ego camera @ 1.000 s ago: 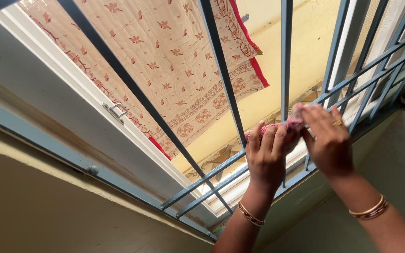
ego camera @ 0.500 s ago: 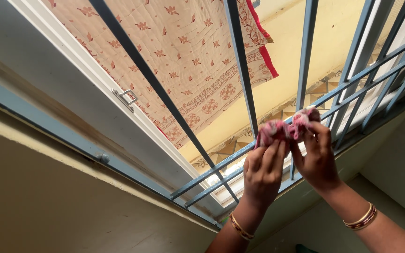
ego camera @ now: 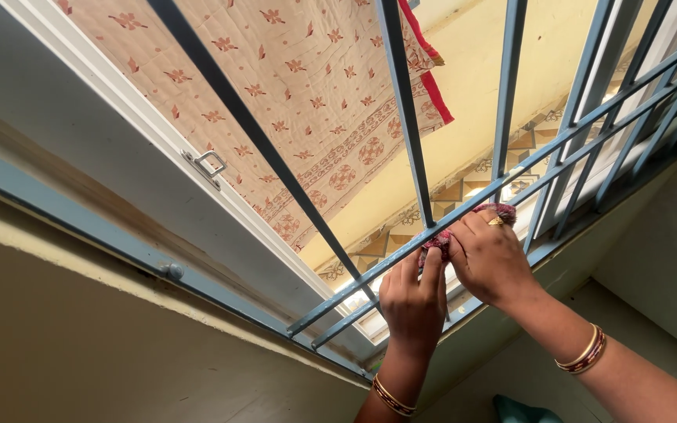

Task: Tying a wet cloth around a metal bar of a window grill.

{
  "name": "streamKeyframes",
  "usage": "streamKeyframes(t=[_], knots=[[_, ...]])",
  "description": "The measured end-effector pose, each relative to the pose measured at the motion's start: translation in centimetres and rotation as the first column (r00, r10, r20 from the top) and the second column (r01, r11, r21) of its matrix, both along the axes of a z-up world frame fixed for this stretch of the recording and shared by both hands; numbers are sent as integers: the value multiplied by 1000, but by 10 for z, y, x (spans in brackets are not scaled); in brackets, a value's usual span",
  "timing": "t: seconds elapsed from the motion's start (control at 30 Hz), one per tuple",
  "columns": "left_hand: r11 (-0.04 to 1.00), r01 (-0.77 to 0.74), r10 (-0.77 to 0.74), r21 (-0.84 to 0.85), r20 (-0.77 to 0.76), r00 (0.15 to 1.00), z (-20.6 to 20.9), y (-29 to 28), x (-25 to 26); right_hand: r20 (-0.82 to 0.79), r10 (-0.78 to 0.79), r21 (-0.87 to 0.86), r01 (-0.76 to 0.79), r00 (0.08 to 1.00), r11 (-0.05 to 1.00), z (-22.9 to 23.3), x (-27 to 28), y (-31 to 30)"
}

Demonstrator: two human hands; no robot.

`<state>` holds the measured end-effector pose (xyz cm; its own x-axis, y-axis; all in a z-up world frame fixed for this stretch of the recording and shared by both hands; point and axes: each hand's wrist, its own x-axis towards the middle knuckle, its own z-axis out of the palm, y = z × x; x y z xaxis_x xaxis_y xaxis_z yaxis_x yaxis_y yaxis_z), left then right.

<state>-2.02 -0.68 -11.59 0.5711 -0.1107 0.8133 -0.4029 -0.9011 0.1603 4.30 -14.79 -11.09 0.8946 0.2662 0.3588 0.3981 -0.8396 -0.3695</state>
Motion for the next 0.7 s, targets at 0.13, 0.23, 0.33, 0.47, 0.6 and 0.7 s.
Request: streamKeyframes(t=[0.13, 0.23, 0.33, 0.47, 0.6, 0.7], knots=[[997, 67, -69, -46, -42, 997, -5, 11, -4, 140, 53, 122, -71, 989, 990, -20, -13, 13], [978, 177, -181, -114, -25, 983, -3, 16, -9, 209, 142, 322, -205, 968, 924, -31, -30, 23], [955, 220, -235, -199, -58, 970, -2, 15, -14, 305, 161, 501, -302, 939, 811, -24, -55, 27], [954, 142, -181, -263, -131, 975, 10, 6, -15, 130, 196, 593, -235, 972, 770, -26, -58, 12], [992, -72, 60, -107, -115, 992, 21, -9, -7, 368, 39, 209, -124, 929, 970, -24, -32, -12], [964, -124, -1, -235, -468, 884, 30, -11, -1, 375, -30, 158, -31, 927, 987, -23, -23, -15]])
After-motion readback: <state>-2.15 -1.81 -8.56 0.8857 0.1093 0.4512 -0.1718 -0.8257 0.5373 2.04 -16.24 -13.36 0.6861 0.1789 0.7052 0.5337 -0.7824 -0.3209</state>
